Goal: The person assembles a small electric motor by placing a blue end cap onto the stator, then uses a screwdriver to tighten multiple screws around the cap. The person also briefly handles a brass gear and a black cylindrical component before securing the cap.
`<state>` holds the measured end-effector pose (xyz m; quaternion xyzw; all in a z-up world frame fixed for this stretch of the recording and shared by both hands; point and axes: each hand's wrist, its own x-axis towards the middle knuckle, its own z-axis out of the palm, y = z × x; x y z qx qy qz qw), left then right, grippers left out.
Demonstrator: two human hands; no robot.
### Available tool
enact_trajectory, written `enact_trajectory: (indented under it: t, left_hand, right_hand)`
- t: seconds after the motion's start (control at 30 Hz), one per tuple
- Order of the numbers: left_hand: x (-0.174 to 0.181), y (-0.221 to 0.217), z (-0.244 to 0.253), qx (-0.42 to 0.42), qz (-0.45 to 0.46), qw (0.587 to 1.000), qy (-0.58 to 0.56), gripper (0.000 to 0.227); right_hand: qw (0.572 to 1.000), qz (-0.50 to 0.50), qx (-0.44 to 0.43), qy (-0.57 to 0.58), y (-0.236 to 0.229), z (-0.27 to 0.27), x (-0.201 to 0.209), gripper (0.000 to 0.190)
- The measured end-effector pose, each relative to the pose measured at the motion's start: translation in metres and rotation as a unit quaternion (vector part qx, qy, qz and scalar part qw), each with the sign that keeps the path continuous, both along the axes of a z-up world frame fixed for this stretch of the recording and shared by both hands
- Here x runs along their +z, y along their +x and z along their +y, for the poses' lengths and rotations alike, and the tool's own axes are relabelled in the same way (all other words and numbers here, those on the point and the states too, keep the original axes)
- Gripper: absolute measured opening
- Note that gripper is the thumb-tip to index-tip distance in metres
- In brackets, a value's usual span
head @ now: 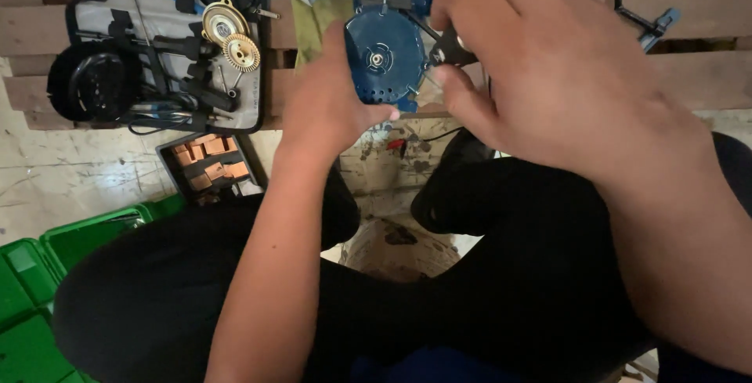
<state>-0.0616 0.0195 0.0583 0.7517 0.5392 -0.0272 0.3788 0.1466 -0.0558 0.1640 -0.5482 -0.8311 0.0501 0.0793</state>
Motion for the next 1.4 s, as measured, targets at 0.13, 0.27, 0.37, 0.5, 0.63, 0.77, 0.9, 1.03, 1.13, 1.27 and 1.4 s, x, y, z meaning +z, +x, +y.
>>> enact_trajectory:
  t: [0.13, 0.27, 0.37, 0.5, 0.63, 0.77, 0.9, 1.03, 1.13, 1.27, 1.4]
  left_hand:
    - [-0.009, 0.005, 0.001, 0.008, 0.02, 1.0, -0.003, 0.122]
    - [-0.005, 0.006, 0.001, 0.007, 0.032, 0.999, -0.017, 0.128]
    - [-0.002, 0.006, 0.001, 0.009, 0.03, 0.999, -0.017, 0.12]
    - [0.016, 0.005, 0.002, 0.015, -0.021, 1.0, -0.007, 0.101]
    - [0.008, 0.006, 0.002, -0.084, -0.259, 0.952, 0.137, 0.037]
    - [-0.006, 0.021, -0.004, -0.097, -0.337, 0.928, 0.126, 0.022]
    - [-0.022, 0.025, -0.004, -0.108, -0.346, 0.918, 0.16, 0.036]
    - [-0.03, 0.024, -0.002, -0.146, -0.35, 0.913, 0.153, 0.034]
    - [-0.031, 0.025, -0.004, -0.152, -0.349, 0.912, 0.153, 0.023]
    - [-0.03, 0.024, -0.005, -0.128, -0.343, 0.916, 0.165, 0.051]
    - [-0.027, 0.024, -0.003, -0.125, -0.363, 0.902, 0.199, 0.074]
  right_hand:
    - [0.999, 0.033, 0.016, -0.009, 0.005, 0.0, -0.003, 0.033]
    - [0.996, -0.055, 0.018, 0.069, 0.019, -0.001, -0.018, 0.043]
    - [0.993, -0.093, -0.01, 0.07, 0.021, -0.004, -0.02, 0.04]
    - [1.0, 0.005, -0.018, -0.003, 0.007, -0.004, 0.002, 0.031]
    - [0.999, 0.032, 0.005, -0.012, 0.005, -0.002, -0.007, 0.033]
    - [0.995, -0.028, 0.028, 0.093, 0.009, 0.006, -0.029, 0.043]
    - [0.995, 0.0, 0.018, 0.097, 0.005, 0.009, -0.023, 0.054]
    - [0.986, 0.153, 0.061, -0.041, 0.003, 0.01, 0.001, 0.039]
    - [0.979, 0.157, 0.127, -0.016, 0.012, 0.01, -0.004, 0.023]
    - [0.982, 0.129, 0.127, 0.048, 0.018, 0.013, -0.012, 0.031]
    - [0.983, 0.113, 0.113, 0.095, 0.017, 0.015, -0.015, 0.048]
